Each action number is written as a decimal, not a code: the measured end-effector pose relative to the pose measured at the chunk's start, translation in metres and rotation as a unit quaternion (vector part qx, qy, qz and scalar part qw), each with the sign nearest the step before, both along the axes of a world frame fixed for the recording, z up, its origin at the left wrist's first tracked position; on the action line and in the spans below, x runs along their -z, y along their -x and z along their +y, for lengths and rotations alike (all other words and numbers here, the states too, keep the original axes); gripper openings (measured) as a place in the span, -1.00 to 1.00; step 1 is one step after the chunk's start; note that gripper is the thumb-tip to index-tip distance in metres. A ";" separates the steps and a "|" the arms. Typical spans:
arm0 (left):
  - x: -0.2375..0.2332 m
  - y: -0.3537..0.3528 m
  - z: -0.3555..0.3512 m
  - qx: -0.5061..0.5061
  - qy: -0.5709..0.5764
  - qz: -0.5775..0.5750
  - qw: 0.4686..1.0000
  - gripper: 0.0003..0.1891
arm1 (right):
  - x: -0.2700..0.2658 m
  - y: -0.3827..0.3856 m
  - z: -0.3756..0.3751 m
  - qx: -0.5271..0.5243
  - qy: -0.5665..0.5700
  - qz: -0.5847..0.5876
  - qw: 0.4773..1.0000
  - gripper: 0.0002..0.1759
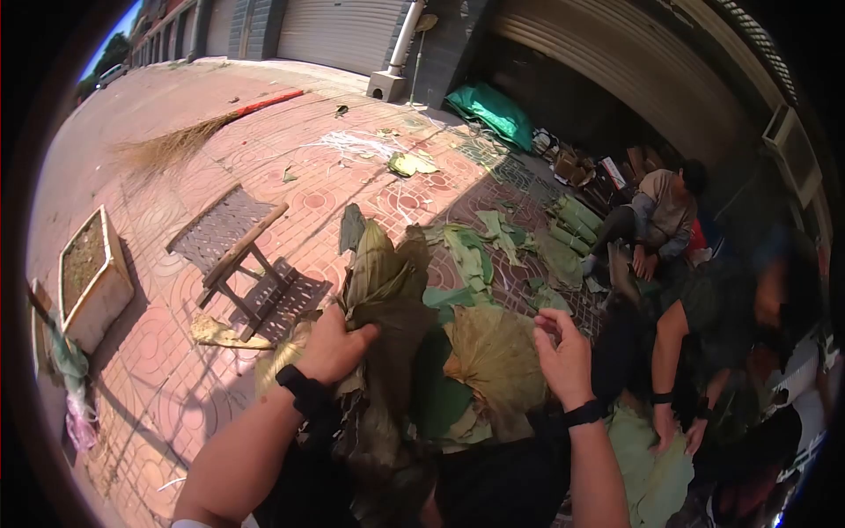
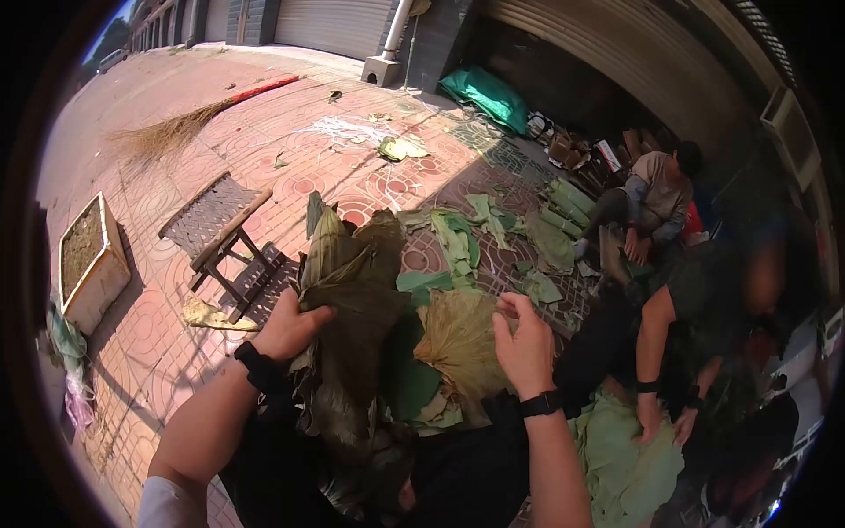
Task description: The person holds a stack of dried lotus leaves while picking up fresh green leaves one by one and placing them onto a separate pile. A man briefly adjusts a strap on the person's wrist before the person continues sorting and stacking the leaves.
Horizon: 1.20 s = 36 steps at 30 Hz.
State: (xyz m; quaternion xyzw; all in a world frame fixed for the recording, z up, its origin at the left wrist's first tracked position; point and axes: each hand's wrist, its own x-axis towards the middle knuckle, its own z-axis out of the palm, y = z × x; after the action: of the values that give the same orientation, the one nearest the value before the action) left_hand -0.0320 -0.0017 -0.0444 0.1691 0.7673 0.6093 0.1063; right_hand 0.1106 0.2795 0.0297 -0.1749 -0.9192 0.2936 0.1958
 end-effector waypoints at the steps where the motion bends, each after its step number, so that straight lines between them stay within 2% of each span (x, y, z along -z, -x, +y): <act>1: -0.013 -0.004 -0.004 0.008 -0.058 -0.042 0.997 -0.63 | 0.021 0.009 0.026 0.019 -0.051 -0.073 0.996 -0.44; 4: -0.012 -0.003 -0.008 -0.005 -0.068 -0.076 0.995 -0.65 | 0.083 0.020 0.037 -0.059 -0.133 -0.284 0.948 -0.15; 7: -0.039 -0.015 -0.003 -0.083 -0.043 -0.134 0.987 -0.69 | 0.109 0.024 0.012 -0.086 -0.153 -0.340 0.924 -0.03; 8: -0.027 -0.009 -0.004 -0.064 -0.078 -0.124 0.987 -0.74 | 0.114 0.028 0.009 -0.084 -0.152 -0.353 0.919 -0.05; 13: -0.028 -0.004 -0.003 -0.033 -0.089 -0.098 0.991 -0.77 | 0.112 0.047 0.009 -0.107 -0.130 -0.434 0.885 -0.28; 16: -0.023 -0.004 -0.006 -0.041 -0.092 -0.111 0.989 -0.74 | 0.122 0.047 0.020 -0.113 -0.031 -0.342 0.932 -0.48; 17: -0.025 -0.005 -0.007 -0.041 -0.090 -0.120 0.988 -0.72 | 0.122 0.043 0.025 -0.091 -0.010 -0.277 0.956 -0.51; 19: -0.034 -0.008 -0.010 -0.037 -0.089 -0.135 0.986 -0.66 | 0.106 0.034 0.035 -0.051 0.027 -0.142 0.988 -0.56; 21: -0.043 -0.013 -0.010 -0.023 -0.092 -0.150 0.984 -0.60 | 0.077 0.017 0.047 -0.006 0.089 -0.041 0.995 -0.56; 23: -0.042 -0.014 -0.011 -0.048 -0.074 -0.150 0.985 -0.57 | 0.094 -0.002 0.094 0.068 0.228 0.102 0.966 -0.56; 24: -0.040 -0.014 -0.010 -0.056 -0.063 -0.150 0.985 -0.55 | 0.062 -0.021 0.090 0.078 0.448 0.113 0.883 -0.58; 25: -0.038 -0.014 -0.010 -0.057 -0.074 -0.137 0.986 -0.59 | 0.037 -0.043 0.079 0.003 0.532 0.175 0.829 -0.60; 27: -0.031 -0.014 -0.010 -0.053 -0.091 -0.109 0.988 -0.65 | 0.017 -0.081 0.071 0.041 0.573 0.282 0.769 -0.59; 29: -0.025 -0.014 -0.008 -0.077 -0.087 -0.081 0.990 -0.68 | 0.018 -0.131 0.080 0.039 0.556 0.338 0.758 -0.57; 30: -0.029 -0.016 -0.006 -0.076 -0.082 -0.073 0.991 -0.68 | 0.014 -0.151 0.073 0.052 0.560 0.394 0.727 -0.53; 32: -0.026 -0.015 -0.003 -0.063 -0.095 -0.055 0.992 -0.68 | 0.038 -0.219 0.097 0.052 0.545 0.416 0.726 -0.50; 33: -0.012 -0.005 -0.004 -0.011 -0.130 -0.052 0.990 -0.68 | 0.044 -0.247 0.097 0.069 0.521 0.431 0.733 -0.54; 35: -0.020 -0.014 0.001 -0.074 -0.089 -0.069 0.991 -0.66 | 0.048 -0.300 0.089 0.119 0.456 0.459 0.753 -0.64; 36: -0.016 -0.012 0.002 -0.074 -0.082 -0.067 0.992 -0.64 | 0.043 -0.321 0.080 0.153 0.415 0.470 0.764 -0.67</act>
State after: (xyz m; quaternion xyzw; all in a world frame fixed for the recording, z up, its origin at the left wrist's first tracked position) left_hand -0.0197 -0.0002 -0.0286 0.0790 0.7163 0.6863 0.0984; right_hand 0.4318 0.3591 -0.0128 -0.2177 -0.4613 0.6576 0.5544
